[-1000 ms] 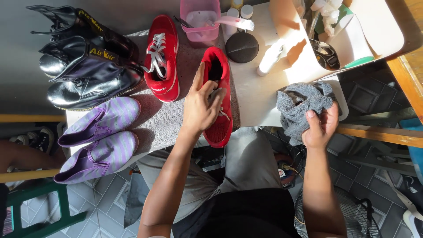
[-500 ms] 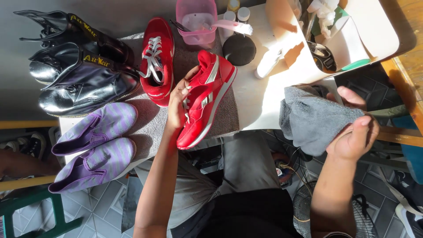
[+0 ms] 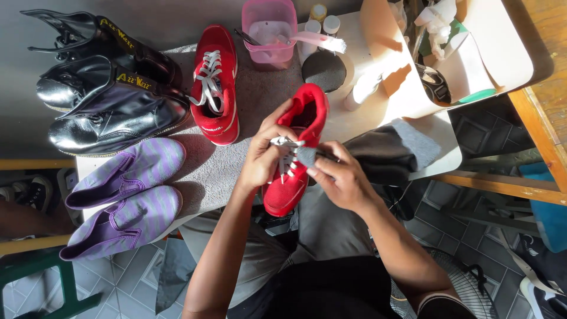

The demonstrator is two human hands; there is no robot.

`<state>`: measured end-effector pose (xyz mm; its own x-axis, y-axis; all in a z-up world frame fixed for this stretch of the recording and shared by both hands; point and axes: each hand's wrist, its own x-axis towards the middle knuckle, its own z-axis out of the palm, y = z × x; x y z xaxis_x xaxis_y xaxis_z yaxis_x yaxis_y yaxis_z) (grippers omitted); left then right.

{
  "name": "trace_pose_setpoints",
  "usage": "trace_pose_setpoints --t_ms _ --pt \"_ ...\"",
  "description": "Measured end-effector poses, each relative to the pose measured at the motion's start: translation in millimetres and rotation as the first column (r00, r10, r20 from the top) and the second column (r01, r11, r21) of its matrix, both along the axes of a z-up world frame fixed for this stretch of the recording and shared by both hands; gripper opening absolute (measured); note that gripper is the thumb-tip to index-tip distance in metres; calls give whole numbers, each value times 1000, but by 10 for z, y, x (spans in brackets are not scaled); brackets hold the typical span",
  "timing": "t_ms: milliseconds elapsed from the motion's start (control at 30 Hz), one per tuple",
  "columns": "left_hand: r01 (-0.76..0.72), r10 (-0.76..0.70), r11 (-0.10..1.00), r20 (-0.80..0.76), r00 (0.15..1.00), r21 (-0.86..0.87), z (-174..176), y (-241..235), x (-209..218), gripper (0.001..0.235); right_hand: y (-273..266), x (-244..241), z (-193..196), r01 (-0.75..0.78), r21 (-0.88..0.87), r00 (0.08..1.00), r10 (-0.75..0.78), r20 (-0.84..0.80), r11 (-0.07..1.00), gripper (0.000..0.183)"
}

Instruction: The person cleans a red sneaker by wiping the sole and upper with a cloth. They then open a container of leather balm and use a sponge to apply the balm to the shoe's surface.

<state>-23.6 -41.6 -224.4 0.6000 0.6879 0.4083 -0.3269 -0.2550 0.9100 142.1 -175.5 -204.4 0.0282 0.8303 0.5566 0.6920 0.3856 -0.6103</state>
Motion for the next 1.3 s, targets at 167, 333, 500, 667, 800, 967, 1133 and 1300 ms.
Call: trace_pose_setpoints --t_ms 167,333,500,667,800,967,1133,1300 --pt "-33 41 991 -66 997 127 54 -17 17 23 10 50 -173 51 49 997 -48 -65 997 15" --pt "-57 73 982 -83 994 180 57 -38 10 22 49 23 -156 128 121 989 -118 -93 984 15" --pt "-82 96 978 -65 993 191 -1 -10 15 17 -66 78 -367 -111 28 992 110 59 993 15" --pt "-83 110 959 -86 990 271 86 -59 24 15 1 167 -127 -7 20 995 5 99 1000 15" --pt "-86 116 952 -85 990 294 78 -70 53 16 -21 248 1 -177 -130 980 163 -115 976 18" --pt "-84 113 948 -78 990 307 78 -54 36 14 -2 257 128 -202 -238 978 183 -99 950 17" --pt "-76 113 941 -92 989 330 115 -72 32 14 42 382 31 -130 -251 991 132 -12 959 27" --pt "-56 97 939 -105 990 339 139 -76 37 13 56 318 318 -277 -367 961 252 -118 888 36"
